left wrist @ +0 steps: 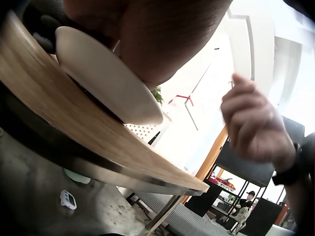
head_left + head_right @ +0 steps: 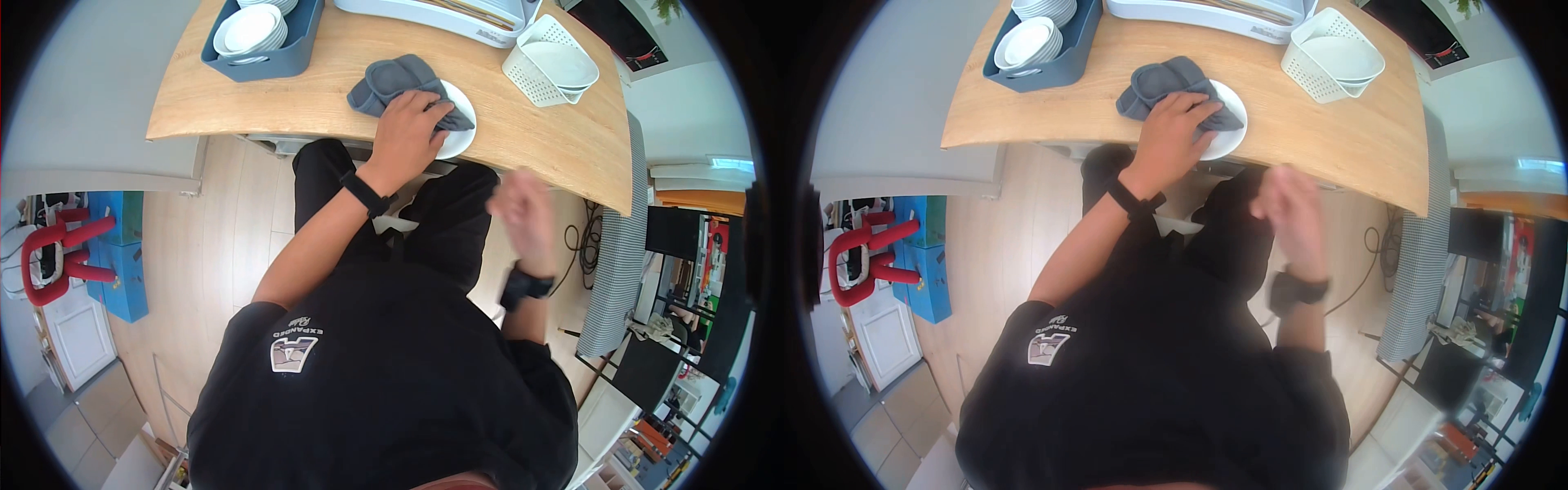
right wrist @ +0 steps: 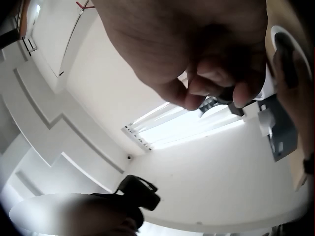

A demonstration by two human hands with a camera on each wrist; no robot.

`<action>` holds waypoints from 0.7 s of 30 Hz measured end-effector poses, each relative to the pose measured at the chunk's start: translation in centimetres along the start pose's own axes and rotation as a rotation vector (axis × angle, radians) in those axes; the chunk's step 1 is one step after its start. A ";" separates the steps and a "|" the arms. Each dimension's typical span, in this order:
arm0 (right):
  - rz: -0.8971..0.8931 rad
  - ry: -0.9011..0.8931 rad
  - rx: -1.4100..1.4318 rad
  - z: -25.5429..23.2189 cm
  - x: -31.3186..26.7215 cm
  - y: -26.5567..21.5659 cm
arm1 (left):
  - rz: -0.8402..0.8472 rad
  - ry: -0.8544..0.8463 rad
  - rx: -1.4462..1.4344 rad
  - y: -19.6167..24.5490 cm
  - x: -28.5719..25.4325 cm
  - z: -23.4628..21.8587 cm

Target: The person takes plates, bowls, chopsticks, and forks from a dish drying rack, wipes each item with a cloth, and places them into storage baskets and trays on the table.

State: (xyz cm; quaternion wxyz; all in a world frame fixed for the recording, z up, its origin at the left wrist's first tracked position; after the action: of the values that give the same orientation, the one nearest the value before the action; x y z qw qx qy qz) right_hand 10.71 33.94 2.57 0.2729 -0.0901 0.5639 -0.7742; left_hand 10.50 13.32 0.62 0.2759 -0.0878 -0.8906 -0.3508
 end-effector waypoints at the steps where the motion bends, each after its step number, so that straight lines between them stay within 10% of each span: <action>1: 0.093 0.172 -0.071 -1.9 0.8 4.6 | -0.008 -0.009 -0.002 0.1 -0.1 -0.1; 6: 0.285 0.189 0.123 1.0 1.6 10.1 | 0.019 -0.022 0.027 0.3 -0.1 -0.2; 21: 0.056 0.074 0.385 2.4 2.8 10.7 | -0.030 -0.088 0.029 2.7 -0.2 -1.7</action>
State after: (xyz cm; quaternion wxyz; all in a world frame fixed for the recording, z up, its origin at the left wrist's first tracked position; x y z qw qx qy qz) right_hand 12.82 28.22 -6.91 0.2854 0.0079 0.4172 -0.8628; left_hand 12.35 14.18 3.05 0.2323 -0.0861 -0.9080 -0.3379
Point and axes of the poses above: each hand's wrist, its own x-axis towards the middle knuckle, its own z-axis out of the palm, y = z × x, the point moved 5 cm from there along x, towards the middle knuckle, and after that the axes turned 2 degrees about -x, right-handed, at the moved point
